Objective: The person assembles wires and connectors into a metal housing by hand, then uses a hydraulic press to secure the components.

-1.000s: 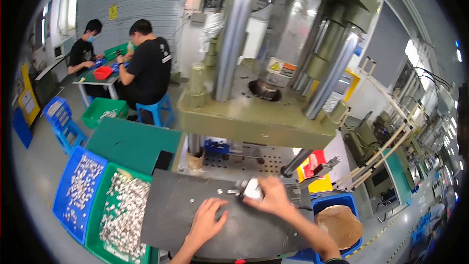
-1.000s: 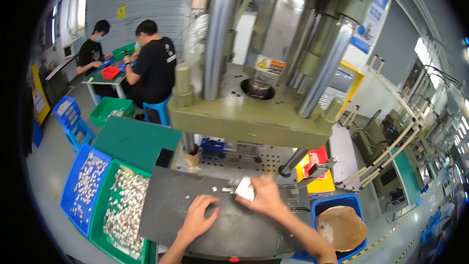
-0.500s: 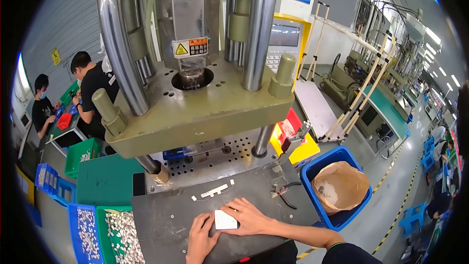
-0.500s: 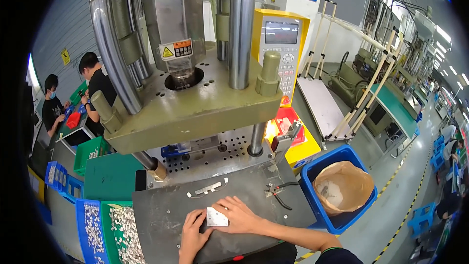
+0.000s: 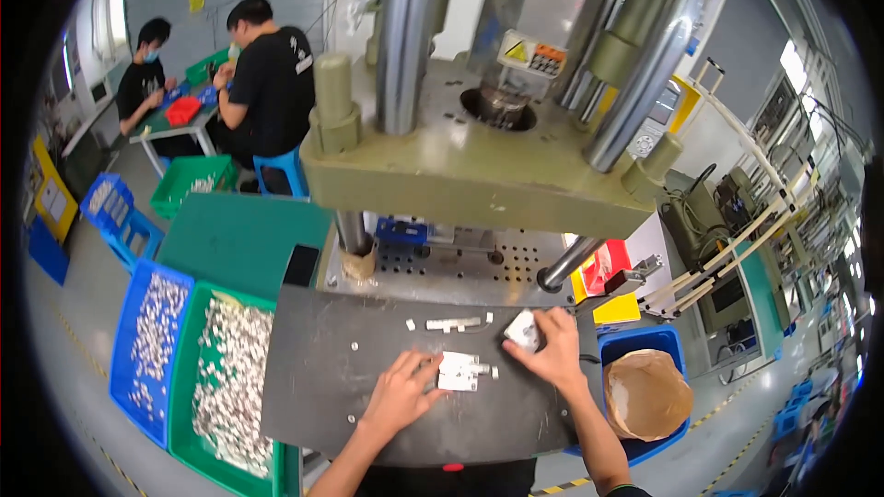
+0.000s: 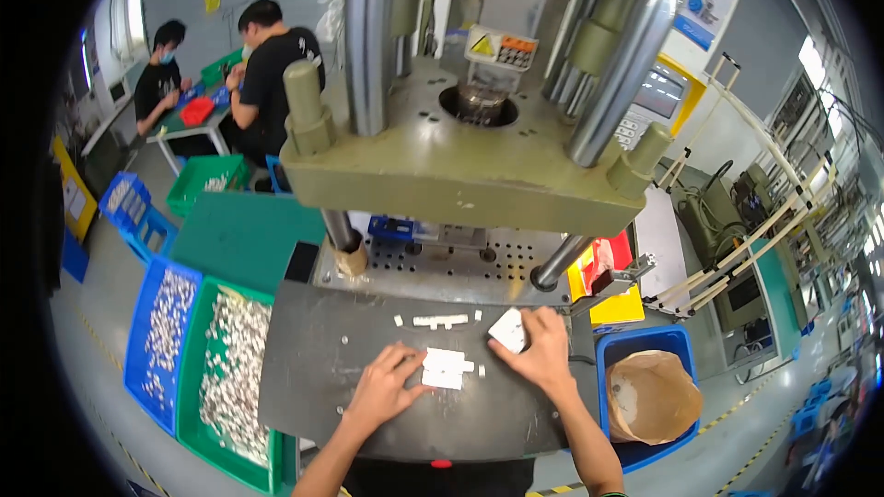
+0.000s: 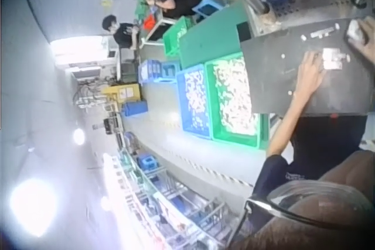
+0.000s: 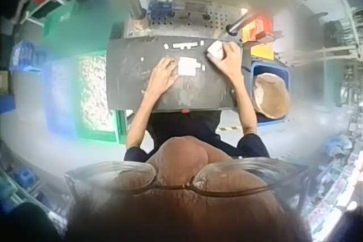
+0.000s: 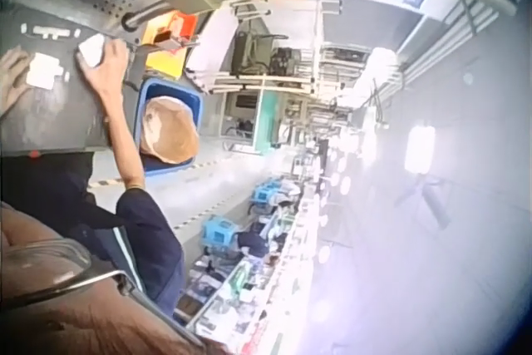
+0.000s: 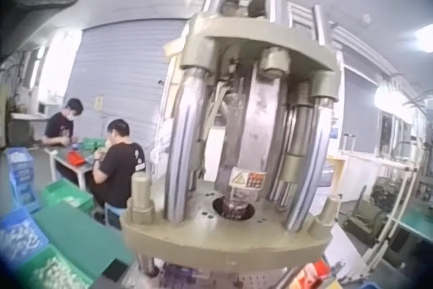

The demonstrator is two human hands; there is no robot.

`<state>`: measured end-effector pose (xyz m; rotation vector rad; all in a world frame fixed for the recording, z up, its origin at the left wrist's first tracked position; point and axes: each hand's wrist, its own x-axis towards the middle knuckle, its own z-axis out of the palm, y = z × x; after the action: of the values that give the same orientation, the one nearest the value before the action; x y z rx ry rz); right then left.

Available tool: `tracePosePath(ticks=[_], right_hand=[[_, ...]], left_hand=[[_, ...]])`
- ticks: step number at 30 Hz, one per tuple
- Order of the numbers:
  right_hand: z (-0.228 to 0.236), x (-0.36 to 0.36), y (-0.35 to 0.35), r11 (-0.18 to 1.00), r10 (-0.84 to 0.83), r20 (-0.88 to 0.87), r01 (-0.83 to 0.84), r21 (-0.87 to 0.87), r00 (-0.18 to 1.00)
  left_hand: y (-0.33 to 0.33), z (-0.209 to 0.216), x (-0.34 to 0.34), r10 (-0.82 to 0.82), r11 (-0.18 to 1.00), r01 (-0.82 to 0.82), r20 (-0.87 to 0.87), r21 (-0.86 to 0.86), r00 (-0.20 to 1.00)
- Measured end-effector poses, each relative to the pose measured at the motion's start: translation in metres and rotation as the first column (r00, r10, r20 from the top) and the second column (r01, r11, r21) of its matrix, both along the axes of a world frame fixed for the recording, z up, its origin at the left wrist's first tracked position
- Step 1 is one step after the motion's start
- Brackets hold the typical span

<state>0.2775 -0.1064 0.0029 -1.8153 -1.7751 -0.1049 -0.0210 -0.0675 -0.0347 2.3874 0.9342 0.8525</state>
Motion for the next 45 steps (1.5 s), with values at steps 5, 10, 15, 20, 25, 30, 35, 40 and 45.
tracePosePath(ticks=[5, 10, 15, 20, 25, 30, 35, 40, 45], right_hand=[[-0.02, 0.023, -0.007, 0.99, -0.136, 0.007, 0.136, -0.029, 0.991], [-0.016, -0.028, -0.005, 0.984, -0.16, 0.099, 0.151, 0.089, 0.982], [-0.011, -0.061, -0.015, 0.958, 0.263, -0.137, -0.275, -0.076, 0.955], [-0.027, -0.045, -0.011, 0.936, 0.337, -0.25, -0.351, -0.016, 0.908], [-0.003, -0.049, 0.01, 0.952, 0.301, -0.369, -0.299, 0.065, 0.879], [0.016, -0.047, -0.014, 0.823, 0.548, -0.259, -0.568, 0.0, 0.795], [-0.011, -0.05, -0.045, 0.788, 0.591, -0.192, -0.611, -0.069, 0.784], [0.006, -0.039, -0.007, 0.9, 0.435, -0.173, -0.432, 0.054, 0.884], [-0.017, -0.037, 0.044, 0.941, 0.338, -0.027, -0.338, 0.025, 0.941]], left_hand=[[0.003, 0.011, 0.016, 0.037, 0.994, -0.031, -0.057, 0.106, 0.998], [0.013, 0.02, 0.008, 0.01, 0.996, -0.003, -0.072, 0.089, 0.997], [0.013, 0.022, 0.015, 0.019, 0.98, 0.028, -0.232, 0.195, 0.972], [0.019, 0.024, 0.014, -0.044, 0.987, 0.085, -0.276, 0.136, 0.96], [0.037, 0.051, 0.003, -0.072, 0.993, 0.069, 0.024, 0.099, 0.997], [0.032, 0.063, -0.024, -0.267, 0.962, 0.268, -0.032, 0.046, 0.963], [0.011, 0.038, -0.023, -0.357, 0.933, 0.359, -0.142, -0.011, 0.923], [0.051, 0.05, 0.0, -0.318, 0.935, 0.303, -0.055, -0.186, 0.946], [0.087, 0.019, 0.03, -0.099, 0.99, 0.114, -0.17, 0.08, 0.98]])
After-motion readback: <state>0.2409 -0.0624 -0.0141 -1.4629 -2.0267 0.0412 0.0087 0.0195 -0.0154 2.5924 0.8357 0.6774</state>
